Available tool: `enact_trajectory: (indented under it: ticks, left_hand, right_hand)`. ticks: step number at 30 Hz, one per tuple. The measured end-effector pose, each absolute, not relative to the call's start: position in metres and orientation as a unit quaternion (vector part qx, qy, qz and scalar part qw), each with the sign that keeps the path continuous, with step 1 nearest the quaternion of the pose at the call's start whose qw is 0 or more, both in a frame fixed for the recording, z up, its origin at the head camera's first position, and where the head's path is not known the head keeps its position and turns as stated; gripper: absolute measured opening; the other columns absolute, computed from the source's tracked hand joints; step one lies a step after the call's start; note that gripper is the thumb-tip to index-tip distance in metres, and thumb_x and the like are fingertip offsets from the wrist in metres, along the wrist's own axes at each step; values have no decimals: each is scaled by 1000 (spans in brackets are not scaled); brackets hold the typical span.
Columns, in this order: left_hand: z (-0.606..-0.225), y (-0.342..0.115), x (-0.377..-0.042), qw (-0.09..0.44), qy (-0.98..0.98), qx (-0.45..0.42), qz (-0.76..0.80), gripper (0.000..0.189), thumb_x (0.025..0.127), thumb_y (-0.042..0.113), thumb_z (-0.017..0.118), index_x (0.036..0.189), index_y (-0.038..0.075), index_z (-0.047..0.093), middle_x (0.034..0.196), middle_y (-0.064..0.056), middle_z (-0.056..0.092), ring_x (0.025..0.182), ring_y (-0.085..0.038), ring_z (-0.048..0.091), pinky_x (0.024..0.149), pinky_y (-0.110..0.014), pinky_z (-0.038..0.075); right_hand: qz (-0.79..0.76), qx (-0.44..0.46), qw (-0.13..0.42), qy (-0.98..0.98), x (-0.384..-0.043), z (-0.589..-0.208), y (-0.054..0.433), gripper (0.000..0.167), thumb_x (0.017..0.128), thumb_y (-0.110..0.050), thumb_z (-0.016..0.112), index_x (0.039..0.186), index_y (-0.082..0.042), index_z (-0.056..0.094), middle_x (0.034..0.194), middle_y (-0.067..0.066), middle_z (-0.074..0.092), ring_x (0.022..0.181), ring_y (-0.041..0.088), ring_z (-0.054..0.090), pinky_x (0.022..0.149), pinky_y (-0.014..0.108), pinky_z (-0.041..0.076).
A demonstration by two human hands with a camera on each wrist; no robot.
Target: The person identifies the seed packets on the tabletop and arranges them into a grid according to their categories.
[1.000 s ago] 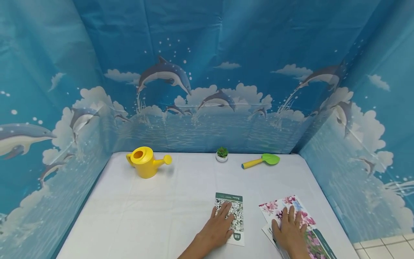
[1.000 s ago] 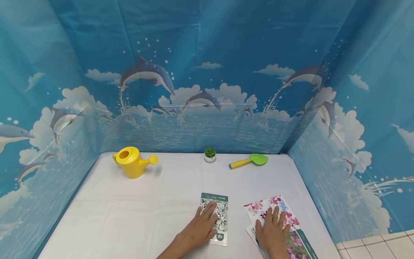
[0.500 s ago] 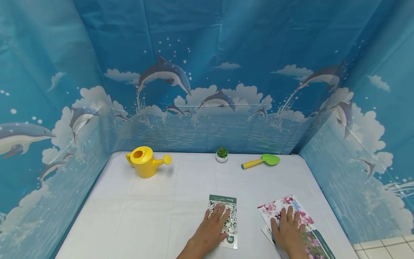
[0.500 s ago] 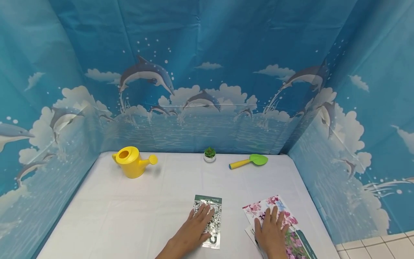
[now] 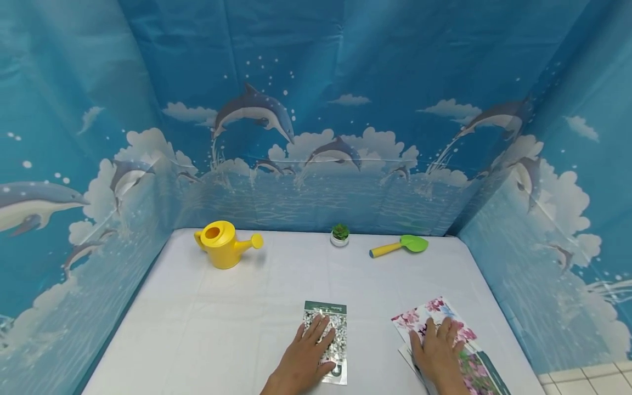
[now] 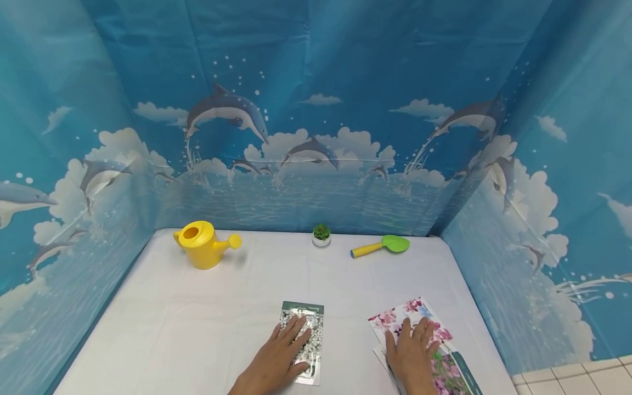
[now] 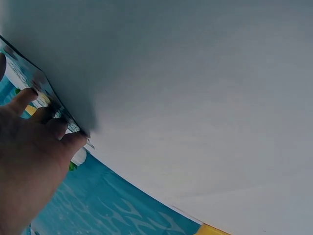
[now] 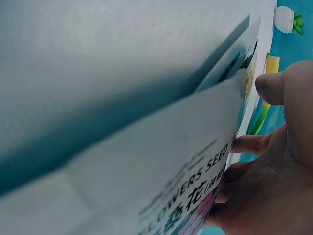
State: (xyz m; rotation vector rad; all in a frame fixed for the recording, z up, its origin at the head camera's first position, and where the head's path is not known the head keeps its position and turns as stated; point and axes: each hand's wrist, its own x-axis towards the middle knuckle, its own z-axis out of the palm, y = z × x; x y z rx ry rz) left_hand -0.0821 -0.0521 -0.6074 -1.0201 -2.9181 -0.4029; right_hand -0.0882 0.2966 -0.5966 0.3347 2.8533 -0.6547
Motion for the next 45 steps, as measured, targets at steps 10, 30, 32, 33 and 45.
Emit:
enact_trajectory:
  ticks: [10, 30, 32, 33, 45]
  left_hand:
    - [-598, -75, -70, -32, -951, -278, -133, 71, 102, 55, 66, 161, 16, 54, 174, -9, 38, 160, -32, 35, 123, -58, 40]
    - [-617, -124, -62, -48, -942, -263, -202, 76, 106, 68, 48, 161, 16, 53, 174, -11, 36, 160, -32, 34, 117, -68, 40]
    - [-620, -125, -61, -39, -941, -266, -204, 76, 106, 68, 46, 161, 17, 53, 175, -10, 36, 161, -30, 32, 117, -68, 41]
    - [-621, -125, -61, -36, -940, -268, -209, 75, 107, 67, 46, 161, 16, 53, 175, -10, 36, 162, -29, 31, 116, -69, 41]
    - [-627, -128, -59, -30, -935, -267, -230, 75, 107, 67, 47, 160, 15, 54, 174, -11, 37, 160, -33, 34, 116, -71, 40]
  right_hand:
    - [-214, 104, 100, 966, -88, -597, 294, 87, 110, -37, 53, 157, 25, 14, 161, 55, -7, 152, 70, -11, 115, 88, -4]
    - [-233, 60, 83, 967, -88, -600, 291, 88, 111, -38, 56, 157, 26, 17, 163, 53, -6, 153, 67, -15, 113, 89, -6]
    - [-233, 58, 84, 967, -87, -600, 291, 88, 111, -39, 56, 157, 25, 17, 163, 52, -6, 154, 66, -16, 113, 89, -5]
    - [-233, 57, 86, 967, -87, -600, 291, 89, 111, -39, 56, 158, 25, 17, 164, 52, -6, 154, 65, -16, 113, 89, -6]
    - [-228, 52, 105, 967, -88, -598, 292, 89, 111, -39, 56, 159, 24, 15, 165, 50, -9, 155, 63, -17, 114, 87, -9]
